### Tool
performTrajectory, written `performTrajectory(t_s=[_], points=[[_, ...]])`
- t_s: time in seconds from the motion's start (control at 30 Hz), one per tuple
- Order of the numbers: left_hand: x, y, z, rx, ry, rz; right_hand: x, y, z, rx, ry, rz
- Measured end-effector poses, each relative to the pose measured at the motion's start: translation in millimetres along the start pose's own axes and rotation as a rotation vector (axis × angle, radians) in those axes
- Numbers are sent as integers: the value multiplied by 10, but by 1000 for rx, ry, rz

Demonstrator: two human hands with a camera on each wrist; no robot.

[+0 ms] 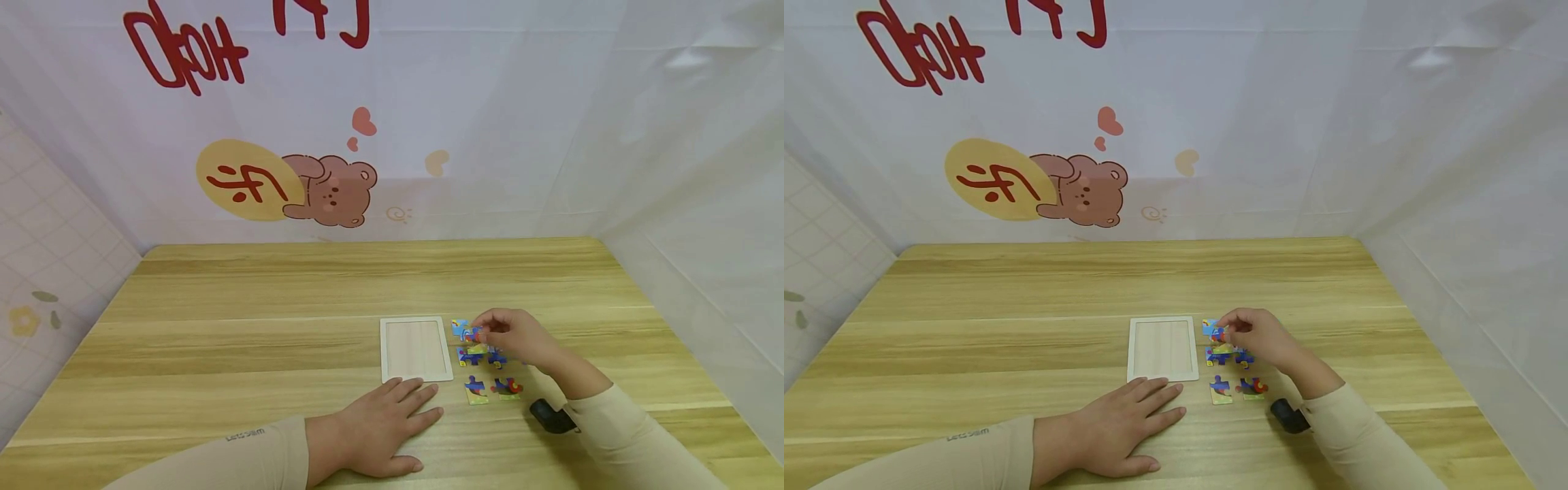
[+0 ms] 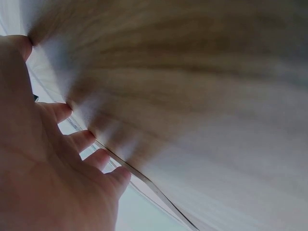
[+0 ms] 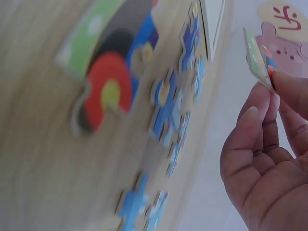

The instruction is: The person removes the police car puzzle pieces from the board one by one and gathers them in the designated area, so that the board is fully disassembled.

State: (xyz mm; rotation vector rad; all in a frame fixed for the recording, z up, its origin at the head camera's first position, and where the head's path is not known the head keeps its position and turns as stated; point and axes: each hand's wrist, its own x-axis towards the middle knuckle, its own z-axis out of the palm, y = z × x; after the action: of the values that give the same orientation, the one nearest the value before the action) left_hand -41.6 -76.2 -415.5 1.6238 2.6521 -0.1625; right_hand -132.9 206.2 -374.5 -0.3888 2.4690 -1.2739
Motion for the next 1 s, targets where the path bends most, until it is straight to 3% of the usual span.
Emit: performTrajectory(t_s=[0.5, 1.0], points=[[8, 5, -13, 6, -1, 3, -258, 213, -317, 9, 20, 85], [-2, 5, 1, 19, 24, 2, -507, 496, -459, 53, -41, 148]])
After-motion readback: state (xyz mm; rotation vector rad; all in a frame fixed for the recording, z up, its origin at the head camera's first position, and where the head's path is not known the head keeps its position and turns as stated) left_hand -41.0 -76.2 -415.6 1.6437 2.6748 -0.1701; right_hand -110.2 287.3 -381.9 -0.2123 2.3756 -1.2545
